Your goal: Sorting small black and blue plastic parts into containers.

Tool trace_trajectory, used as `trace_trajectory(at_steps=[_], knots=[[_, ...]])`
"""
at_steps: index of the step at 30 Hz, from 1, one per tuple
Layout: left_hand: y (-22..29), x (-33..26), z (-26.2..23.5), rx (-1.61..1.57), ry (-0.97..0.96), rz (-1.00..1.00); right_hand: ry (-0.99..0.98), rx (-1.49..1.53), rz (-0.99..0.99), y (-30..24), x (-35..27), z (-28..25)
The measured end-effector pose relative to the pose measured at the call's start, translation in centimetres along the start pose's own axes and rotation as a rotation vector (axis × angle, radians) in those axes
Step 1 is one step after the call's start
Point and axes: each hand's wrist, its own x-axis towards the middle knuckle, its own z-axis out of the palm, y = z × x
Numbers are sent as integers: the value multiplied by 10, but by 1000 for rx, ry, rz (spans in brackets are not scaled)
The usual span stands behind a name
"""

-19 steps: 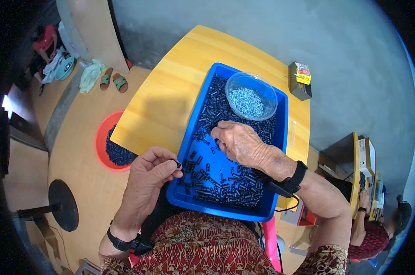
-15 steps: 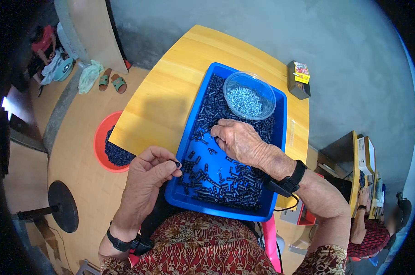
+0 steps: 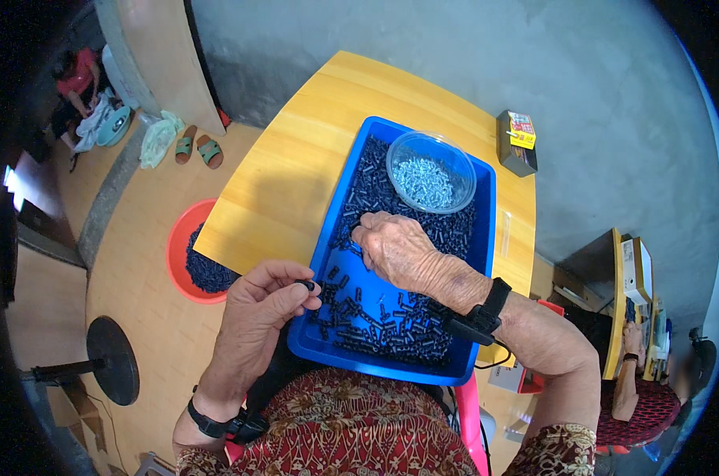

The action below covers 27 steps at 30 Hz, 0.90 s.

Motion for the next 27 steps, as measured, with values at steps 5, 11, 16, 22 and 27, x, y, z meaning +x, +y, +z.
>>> trace_trajectory(at_steps=[5, 11, 16, 22, 27], knots=[[0, -1, 0, -19, -20, -24, 89, 77, 1, -6, -3, -13], [-1, 0, 4, -30, -61, -26, 153, 850, 268, -36, -21, -41], [-2, 2, 13, -17, -96, -34, 280, 933, 197, -54, -38, -47], [-4, 6, 24, -1, -110, -58, 307, 1467, 440, -60, -52, -51], [-8, 9, 34, 25, -143, -65, 364, 1703, 413, -53, -63, -41]])
